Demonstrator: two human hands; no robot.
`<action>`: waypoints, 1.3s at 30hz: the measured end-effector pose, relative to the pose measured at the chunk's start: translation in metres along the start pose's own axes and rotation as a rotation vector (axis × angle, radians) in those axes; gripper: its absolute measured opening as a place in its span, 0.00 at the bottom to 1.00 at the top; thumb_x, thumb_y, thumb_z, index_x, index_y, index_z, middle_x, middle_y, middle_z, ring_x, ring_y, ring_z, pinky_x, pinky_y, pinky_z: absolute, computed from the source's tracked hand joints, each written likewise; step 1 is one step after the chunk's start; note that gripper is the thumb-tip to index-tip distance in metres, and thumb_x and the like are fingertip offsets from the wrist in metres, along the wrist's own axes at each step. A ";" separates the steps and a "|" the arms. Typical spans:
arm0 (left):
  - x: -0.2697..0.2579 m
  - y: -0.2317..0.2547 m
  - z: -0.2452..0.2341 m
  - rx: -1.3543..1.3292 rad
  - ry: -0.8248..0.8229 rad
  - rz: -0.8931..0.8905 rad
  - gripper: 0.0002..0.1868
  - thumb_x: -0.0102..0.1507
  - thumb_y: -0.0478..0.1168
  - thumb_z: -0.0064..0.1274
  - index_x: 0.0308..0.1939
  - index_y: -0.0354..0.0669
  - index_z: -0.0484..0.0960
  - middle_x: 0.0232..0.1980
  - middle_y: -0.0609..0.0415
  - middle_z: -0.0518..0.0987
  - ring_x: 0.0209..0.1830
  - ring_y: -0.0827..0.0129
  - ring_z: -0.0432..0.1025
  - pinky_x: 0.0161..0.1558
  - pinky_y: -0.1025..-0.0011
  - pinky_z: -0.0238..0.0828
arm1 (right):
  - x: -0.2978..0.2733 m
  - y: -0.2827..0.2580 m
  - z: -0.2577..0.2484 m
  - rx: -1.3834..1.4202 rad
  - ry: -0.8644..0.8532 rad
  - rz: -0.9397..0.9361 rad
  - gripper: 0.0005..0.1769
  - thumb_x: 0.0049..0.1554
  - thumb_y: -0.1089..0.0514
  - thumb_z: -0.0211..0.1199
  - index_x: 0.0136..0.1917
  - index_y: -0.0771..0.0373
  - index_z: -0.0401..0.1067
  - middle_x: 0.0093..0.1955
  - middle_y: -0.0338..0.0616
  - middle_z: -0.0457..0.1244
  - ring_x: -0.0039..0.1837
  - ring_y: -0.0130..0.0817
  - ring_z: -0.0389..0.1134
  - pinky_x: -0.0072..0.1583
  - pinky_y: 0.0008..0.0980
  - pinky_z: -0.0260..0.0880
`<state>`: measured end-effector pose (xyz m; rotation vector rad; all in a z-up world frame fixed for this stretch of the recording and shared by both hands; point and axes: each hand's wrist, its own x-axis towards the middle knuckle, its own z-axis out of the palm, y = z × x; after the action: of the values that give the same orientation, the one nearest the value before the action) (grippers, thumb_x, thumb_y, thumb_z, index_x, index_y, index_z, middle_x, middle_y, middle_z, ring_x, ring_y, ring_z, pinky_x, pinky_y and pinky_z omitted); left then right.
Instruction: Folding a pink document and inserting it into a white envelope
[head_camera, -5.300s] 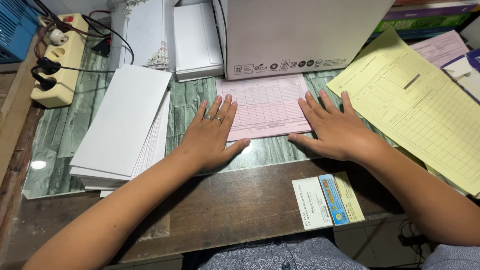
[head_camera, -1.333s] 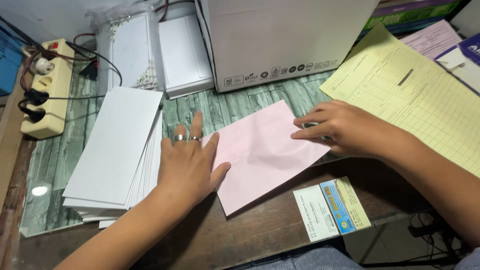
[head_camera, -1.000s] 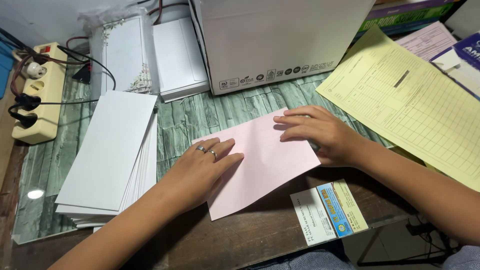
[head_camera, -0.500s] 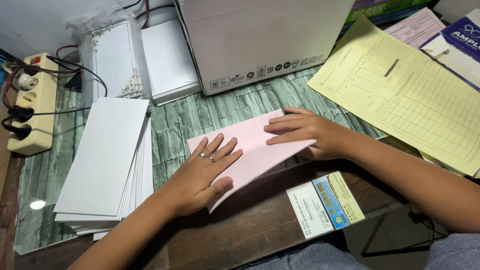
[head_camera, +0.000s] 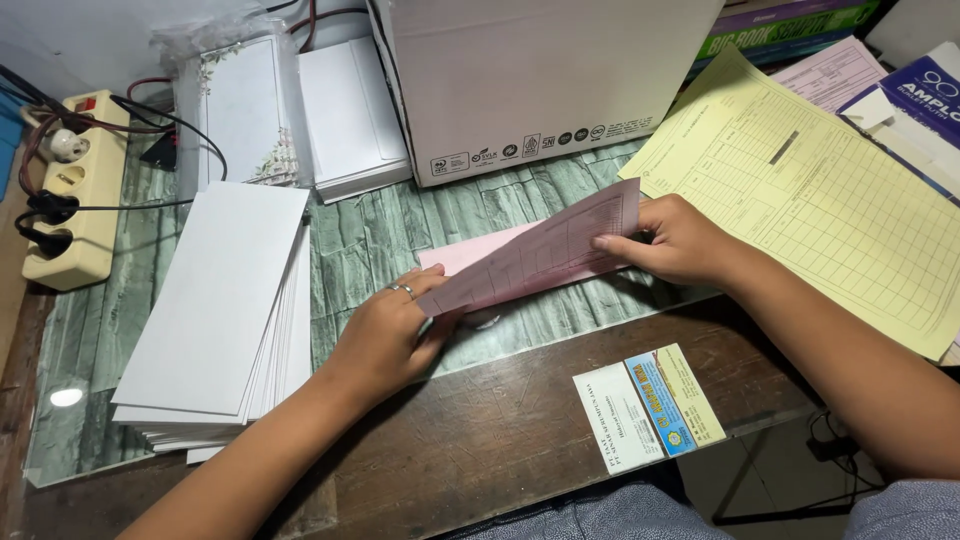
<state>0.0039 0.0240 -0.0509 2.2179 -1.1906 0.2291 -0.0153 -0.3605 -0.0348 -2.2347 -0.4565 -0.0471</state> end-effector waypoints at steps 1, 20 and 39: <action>0.003 0.001 -0.002 -0.001 0.001 -0.005 0.15 0.63 0.44 0.55 0.51 0.42 0.84 0.54 0.54 0.83 0.63 0.53 0.74 0.66 0.56 0.67 | 0.000 -0.004 -0.001 0.001 -0.005 0.000 0.08 0.58 0.58 0.67 0.48 0.60 0.83 0.46 0.46 0.75 0.55 0.42 0.76 0.67 0.49 0.69; 0.011 0.014 -0.030 0.031 -0.019 -0.043 0.38 0.65 0.52 0.61 0.74 0.51 0.61 0.37 0.53 0.82 0.36 0.61 0.75 0.57 0.55 0.72 | 0.010 -0.049 -0.003 -0.075 0.163 0.071 0.21 0.56 0.59 0.70 0.61 0.58 0.67 0.58 0.48 0.68 0.57 0.39 0.71 0.55 0.31 0.73; 0.004 0.008 -0.024 0.138 0.056 -0.034 0.33 0.65 0.46 0.64 0.69 0.45 0.66 0.38 0.51 0.80 0.39 0.54 0.72 0.47 0.59 0.70 | 0.003 -0.057 -0.017 -0.046 -0.031 0.101 0.27 0.53 0.62 0.68 0.66 0.58 0.69 0.64 0.48 0.67 0.64 0.39 0.70 0.68 0.32 0.71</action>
<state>0.0031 0.0323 -0.0266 2.3327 -1.1365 0.3678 -0.0296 -0.3386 0.0189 -2.3034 -0.3619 0.0306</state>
